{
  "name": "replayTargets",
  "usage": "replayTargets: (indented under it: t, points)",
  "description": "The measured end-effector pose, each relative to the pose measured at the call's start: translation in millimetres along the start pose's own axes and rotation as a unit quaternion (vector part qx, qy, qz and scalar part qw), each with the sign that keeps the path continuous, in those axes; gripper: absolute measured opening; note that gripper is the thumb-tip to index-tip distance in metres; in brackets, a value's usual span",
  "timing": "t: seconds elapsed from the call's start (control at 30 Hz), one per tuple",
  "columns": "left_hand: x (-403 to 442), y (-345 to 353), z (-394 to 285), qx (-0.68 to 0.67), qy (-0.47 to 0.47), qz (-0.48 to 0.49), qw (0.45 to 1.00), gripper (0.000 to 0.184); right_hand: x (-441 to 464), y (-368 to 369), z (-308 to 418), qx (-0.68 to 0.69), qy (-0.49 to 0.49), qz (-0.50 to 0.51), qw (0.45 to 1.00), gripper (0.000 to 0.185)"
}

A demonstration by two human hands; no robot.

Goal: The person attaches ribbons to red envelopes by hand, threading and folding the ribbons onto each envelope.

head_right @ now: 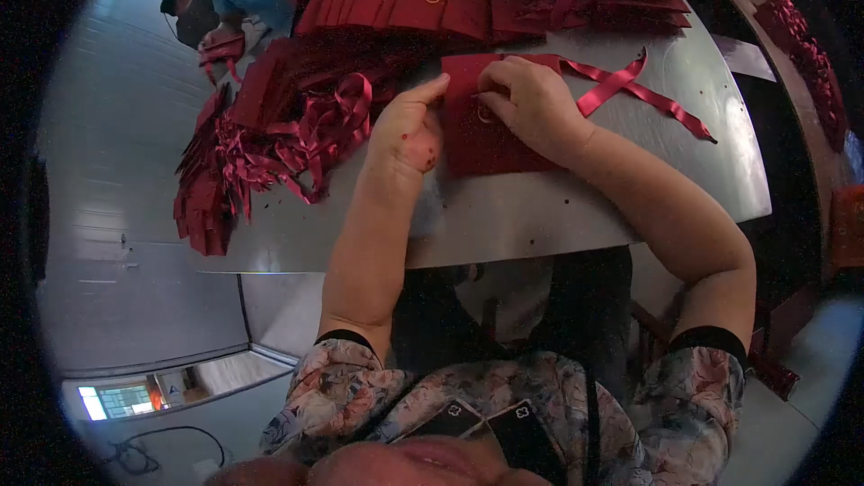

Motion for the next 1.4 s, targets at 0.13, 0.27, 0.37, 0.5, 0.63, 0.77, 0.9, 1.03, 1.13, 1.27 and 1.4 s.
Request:
replayTargets:
  t: [0.13,0.27,0.37,0.5,0.63,0.77,0.9,1.03,1.13,1.27,1.4]
  points:
    - [5.0,-3.4,3.2,-0.023,0.005,0.013,1.000,0.018,1.2,-1.1,-0.6,0.046,0.038,0.016,0.998,0.017]
    - [1.7,-0.2,1.9,0.021,0.020,0.040,0.999,0.027,4.4,2.6,-13.0,0.105,0.045,0.048,0.992,0.016]
    - [2.9,-4.5,0.5,0.028,0.012,0.052,0.998,0.025,4.7,-1.9,-8.0,0.104,0.074,0.059,0.990,0.017]
    - [-2.8,3.1,-0.8,0.040,0.015,0.063,0.997,0.025,4.1,-2.3,-8.7,0.083,0.074,0.056,0.992,0.017]
    - [-2.9,3.7,-1.8,0.062,0.017,0.042,0.997,0.018,4.3,-3.0,-8.5,0.081,0.071,0.058,0.993,0.018]
    - [-6.5,6.3,-4.9,0.055,0.015,0.060,0.997,0.017,3.2,-3.3,-5.5,0.088,0.059,0.041,0.993,0.018]
    - [-15.2,14.6,-9.9,0.055,0.034,0.058,0.996,0.017,3.6,-9.0,1.0,0.102,0.040,0.032,0.993,0.017]
    - [-14.0,12.5,-11.0,0.057,0.030,0.079,0.995,0.019,4.7,-9.4,-1.9,0.153,0.031,0.044,0.987,0.016]
    - [-16.1,14.0,-12.5,0.038,0.010,0.101,0.994,0.021,5.0,-9.9,-0.2,0.212,0.043,0.050,0.975,0.016]
    - [-15.7,15.6,-11.2,0.016,0.013,0.124,0.992,0.026,5.2,-10.1,4.5,0.207,0.024,0.006,0.978,0.015]
    - [-16.6,19.8,-6.1,0.027,0.041,0.086,0.995,0.024,4.9,-13.1,14.7,0.093,-0.040,-0.036,0.994,0.012]
Point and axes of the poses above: each hand's wrist, its own x-axis towards the middle knuckle, its own y-axis out of the palm, z = x × y, the point moved 1 cm from there along x, towards the middle knuckle, and after that the axes turned 9 degrees about z, right-handed, at the moved point
